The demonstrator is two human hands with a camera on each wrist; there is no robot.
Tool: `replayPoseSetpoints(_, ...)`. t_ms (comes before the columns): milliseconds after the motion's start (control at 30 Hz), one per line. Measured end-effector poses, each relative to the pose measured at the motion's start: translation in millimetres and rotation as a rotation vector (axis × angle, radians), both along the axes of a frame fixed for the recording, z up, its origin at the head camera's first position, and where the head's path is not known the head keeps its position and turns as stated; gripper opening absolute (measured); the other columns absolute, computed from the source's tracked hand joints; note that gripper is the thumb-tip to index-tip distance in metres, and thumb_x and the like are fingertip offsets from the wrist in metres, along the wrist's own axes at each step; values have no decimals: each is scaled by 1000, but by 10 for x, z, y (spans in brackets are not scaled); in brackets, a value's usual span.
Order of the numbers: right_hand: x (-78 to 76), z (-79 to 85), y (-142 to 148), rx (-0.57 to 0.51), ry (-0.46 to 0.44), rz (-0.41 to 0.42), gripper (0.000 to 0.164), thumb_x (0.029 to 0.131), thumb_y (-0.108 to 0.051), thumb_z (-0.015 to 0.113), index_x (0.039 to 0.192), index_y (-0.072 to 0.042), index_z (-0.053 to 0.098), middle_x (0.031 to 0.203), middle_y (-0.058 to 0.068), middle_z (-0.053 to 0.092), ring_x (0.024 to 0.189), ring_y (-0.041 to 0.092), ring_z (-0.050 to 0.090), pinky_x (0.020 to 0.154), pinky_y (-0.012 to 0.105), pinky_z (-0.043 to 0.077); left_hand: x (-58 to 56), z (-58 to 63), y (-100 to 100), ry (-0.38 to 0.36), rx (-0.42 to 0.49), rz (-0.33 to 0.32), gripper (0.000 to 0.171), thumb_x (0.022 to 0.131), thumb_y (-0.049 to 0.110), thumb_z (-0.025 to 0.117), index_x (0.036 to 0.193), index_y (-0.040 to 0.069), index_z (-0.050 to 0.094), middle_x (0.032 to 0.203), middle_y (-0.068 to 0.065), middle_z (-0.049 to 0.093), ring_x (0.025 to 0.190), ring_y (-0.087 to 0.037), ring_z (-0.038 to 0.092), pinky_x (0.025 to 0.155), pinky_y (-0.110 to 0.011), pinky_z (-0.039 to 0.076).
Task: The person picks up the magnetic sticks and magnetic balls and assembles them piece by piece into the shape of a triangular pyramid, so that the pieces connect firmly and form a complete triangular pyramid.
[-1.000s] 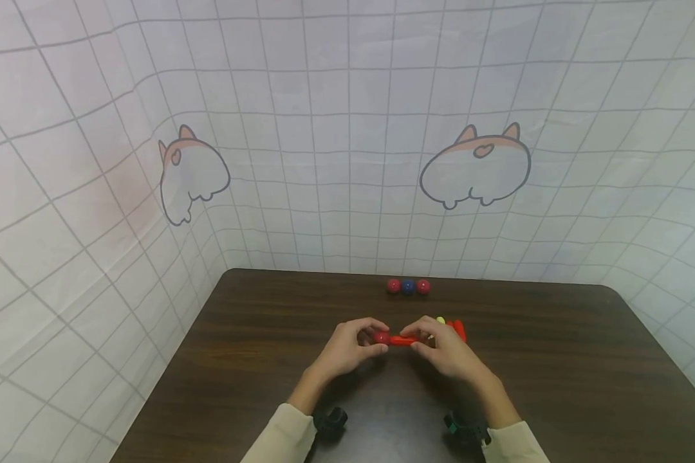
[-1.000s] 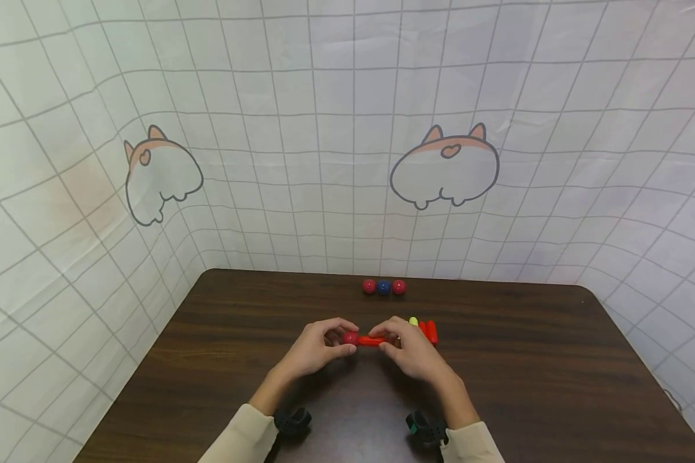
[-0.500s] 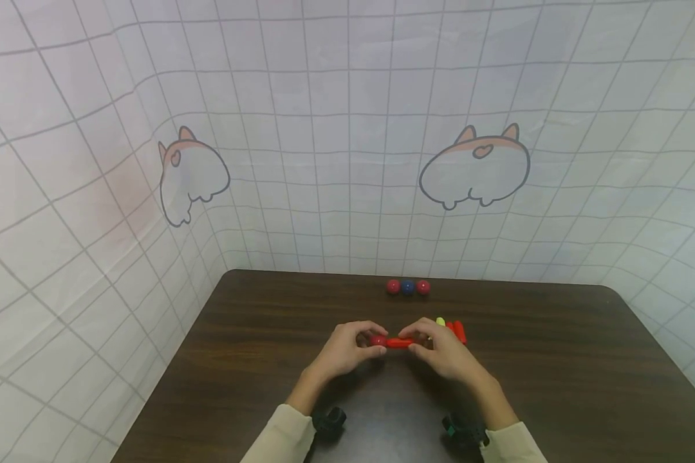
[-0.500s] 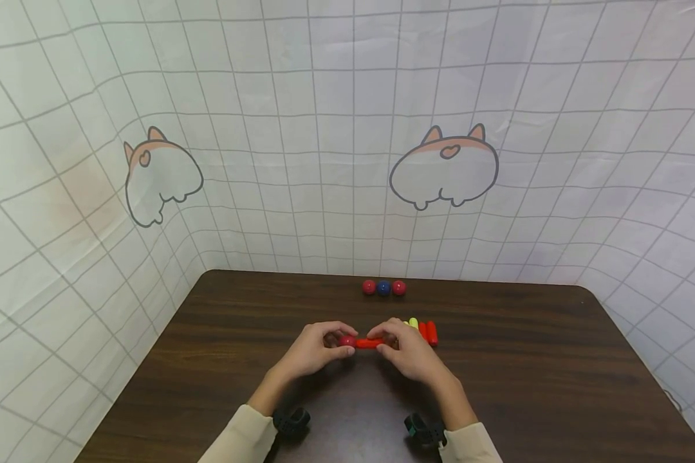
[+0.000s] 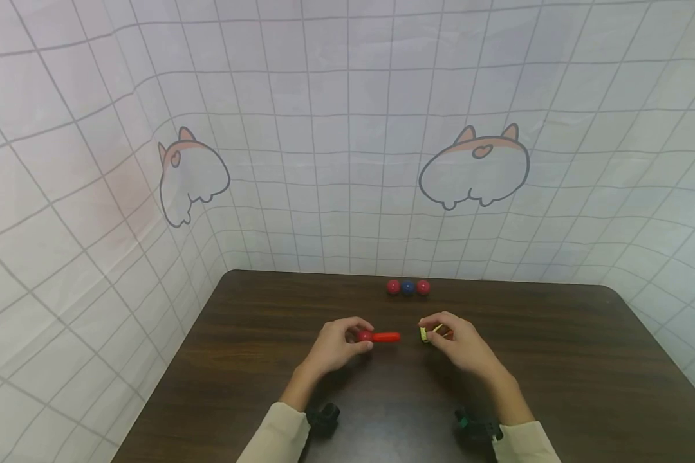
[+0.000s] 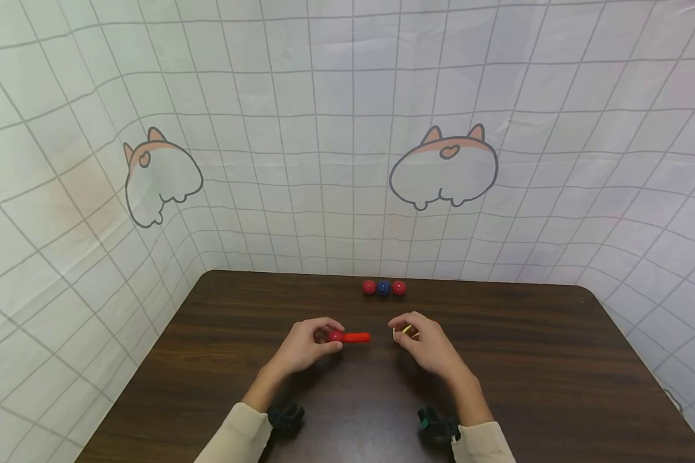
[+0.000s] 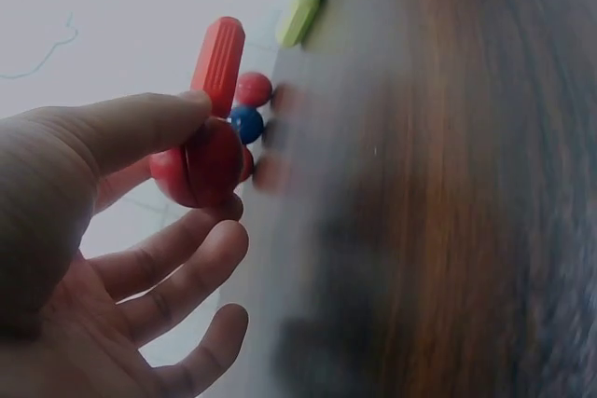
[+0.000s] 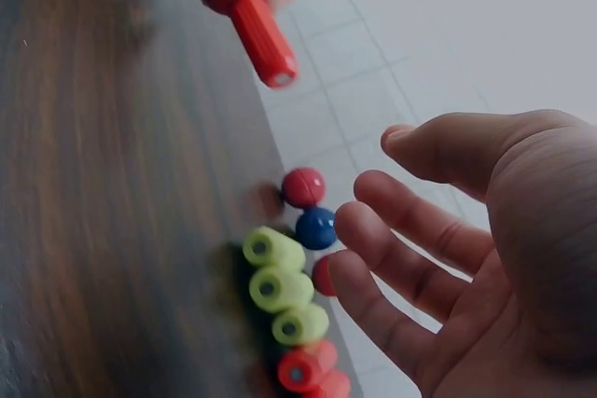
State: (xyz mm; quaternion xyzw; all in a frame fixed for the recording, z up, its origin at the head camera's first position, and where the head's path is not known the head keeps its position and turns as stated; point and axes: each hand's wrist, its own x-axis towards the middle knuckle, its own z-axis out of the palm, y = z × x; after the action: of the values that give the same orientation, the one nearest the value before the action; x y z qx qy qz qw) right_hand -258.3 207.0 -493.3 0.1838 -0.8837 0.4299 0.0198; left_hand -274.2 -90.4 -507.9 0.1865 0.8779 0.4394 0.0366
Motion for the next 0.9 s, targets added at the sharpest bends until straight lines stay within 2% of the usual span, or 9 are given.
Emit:
replayPoseSetpoints(200,-12,9,141,7,7,-58,22,99,-13,66,120,-11,71,119,9,72,99,20,65,82,32,53,-40,-33,-84,20,-24,42,25,87,19,82,111,18,74,93,2,72,71,-11,61,62,-27,49)
replayPoseSetpoints(400,-21,33,263,-23,-34,-79,23,101,-13,63,123,-7,68,115,16,71,91,27,68,74,30,54,-76,-66,-137,28,-84,85,25,84,17,85,107,20,75,89,2,72,67,-10,58,60,-27,46)
replayPoseSetpoints(533,-31,39,330,-15,-33,-104,24,101,-13,63,123,-6,68,117,16,72,95,25,67,76,29,53,-84,-79,-155,21,-114,100,26,83,17,86,107,21,74,88,3,71,67,-10,57,61,-28,45)
replayPoseSetpoints(733,-50,23,413,-8,-41,-115,23,101,-14,64,123,-7,69,122,15,71,102,27,66,79,30,53,-83,-75,-173,-2,-105,115,27,83,17,86,106,23,74,90,3,71,68,-10,58,62,-28,46)
replayPoseSetpoints(900,-50,-3,496,-3,-48,-133,26,103,-19,62,125,-6,67,124,14,71,105,26,64,81,29,53,-90,-80,-195,-8,-78,107,28,82,16,87,106,21,75,92,2,73,69,-11,58,63,-29,47)
